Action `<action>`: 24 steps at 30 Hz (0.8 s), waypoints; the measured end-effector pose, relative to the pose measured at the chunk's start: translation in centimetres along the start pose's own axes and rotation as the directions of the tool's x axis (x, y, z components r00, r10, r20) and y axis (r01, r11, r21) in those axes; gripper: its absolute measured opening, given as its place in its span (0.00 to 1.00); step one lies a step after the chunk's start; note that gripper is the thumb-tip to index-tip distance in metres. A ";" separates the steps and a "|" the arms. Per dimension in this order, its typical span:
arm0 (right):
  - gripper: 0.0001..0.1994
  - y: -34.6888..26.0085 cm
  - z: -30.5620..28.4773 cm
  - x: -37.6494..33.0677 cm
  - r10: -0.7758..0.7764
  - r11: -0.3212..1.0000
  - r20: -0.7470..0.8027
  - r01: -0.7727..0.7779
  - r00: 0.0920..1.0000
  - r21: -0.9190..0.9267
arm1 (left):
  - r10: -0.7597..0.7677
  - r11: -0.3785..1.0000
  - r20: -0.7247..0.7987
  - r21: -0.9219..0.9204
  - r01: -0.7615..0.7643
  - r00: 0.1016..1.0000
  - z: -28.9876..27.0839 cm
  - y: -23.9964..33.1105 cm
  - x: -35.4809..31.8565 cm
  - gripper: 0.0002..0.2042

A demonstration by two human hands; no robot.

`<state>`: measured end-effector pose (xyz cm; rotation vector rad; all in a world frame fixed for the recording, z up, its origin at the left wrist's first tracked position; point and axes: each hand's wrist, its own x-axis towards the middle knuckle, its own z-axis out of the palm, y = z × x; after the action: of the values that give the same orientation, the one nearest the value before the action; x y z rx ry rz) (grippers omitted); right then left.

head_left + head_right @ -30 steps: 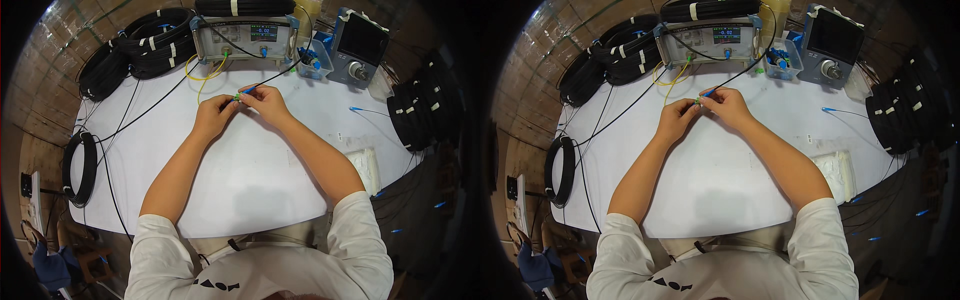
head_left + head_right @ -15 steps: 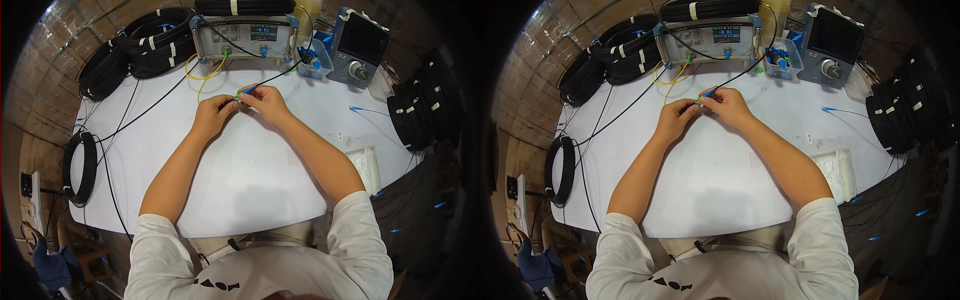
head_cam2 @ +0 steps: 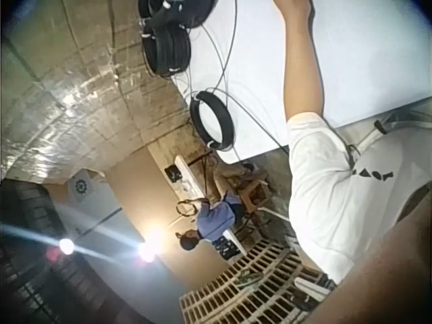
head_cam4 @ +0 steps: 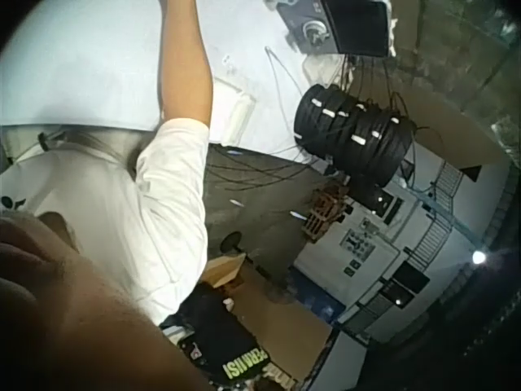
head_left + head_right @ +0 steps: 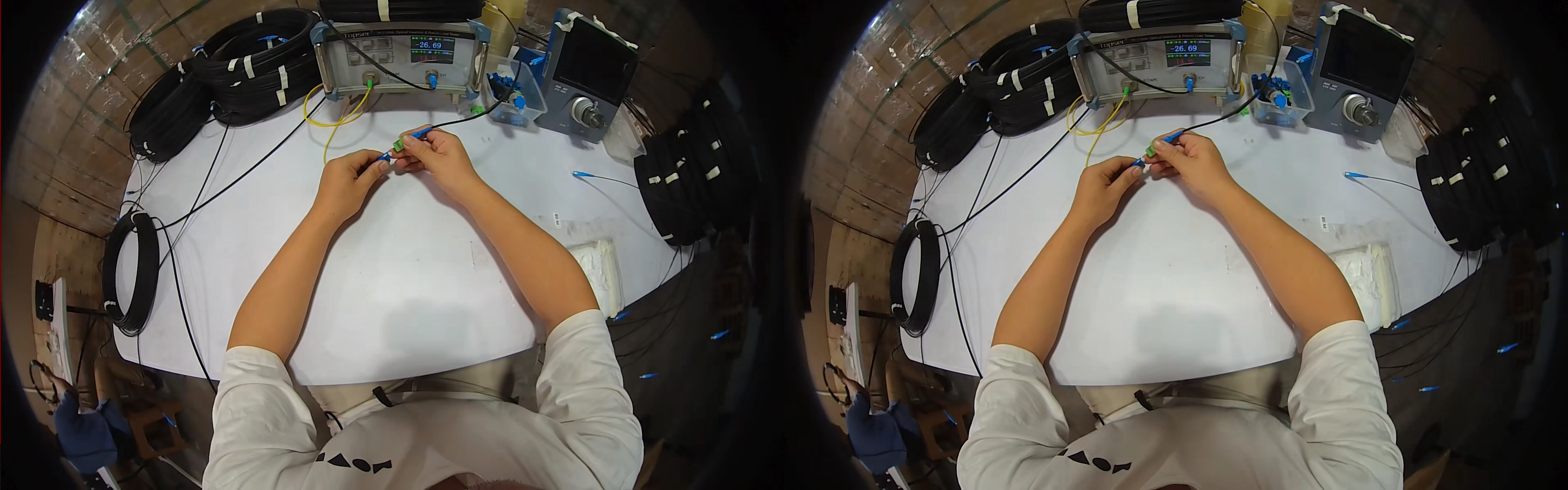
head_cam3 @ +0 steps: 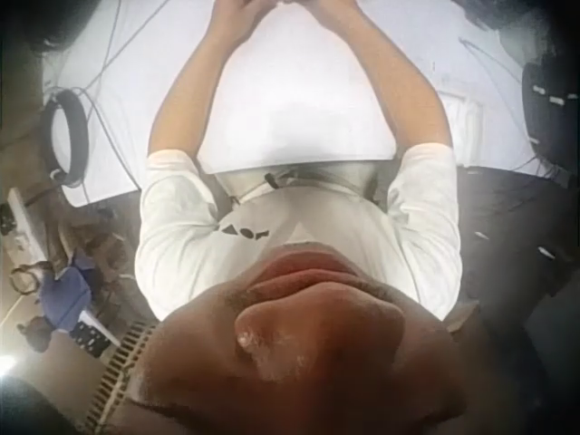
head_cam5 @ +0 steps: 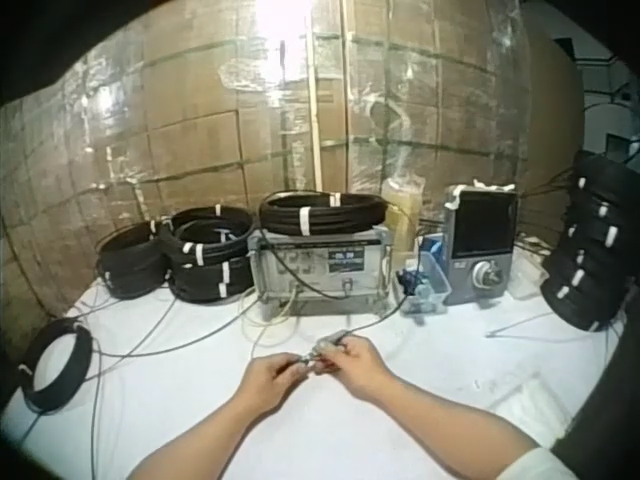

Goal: Testing and measuring the performance of fiber optic cables using an optical power meter and diagnostic equipment on a workbench.

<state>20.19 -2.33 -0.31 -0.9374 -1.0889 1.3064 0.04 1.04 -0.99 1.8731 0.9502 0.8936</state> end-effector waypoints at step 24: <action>0.10 0.2 0.1 -0.5 -0.100 0.966 0.042 0.107 0.994 -0.235 | -0.030 0.996 -0.042 0.078 0.033 0.999 0.1 2.3 -0.5 0.12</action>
<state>20.11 -2.81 -0.55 -1.0242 -1.3204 1.1237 0.48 -0.28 0.94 1.9072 1.0507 0.8898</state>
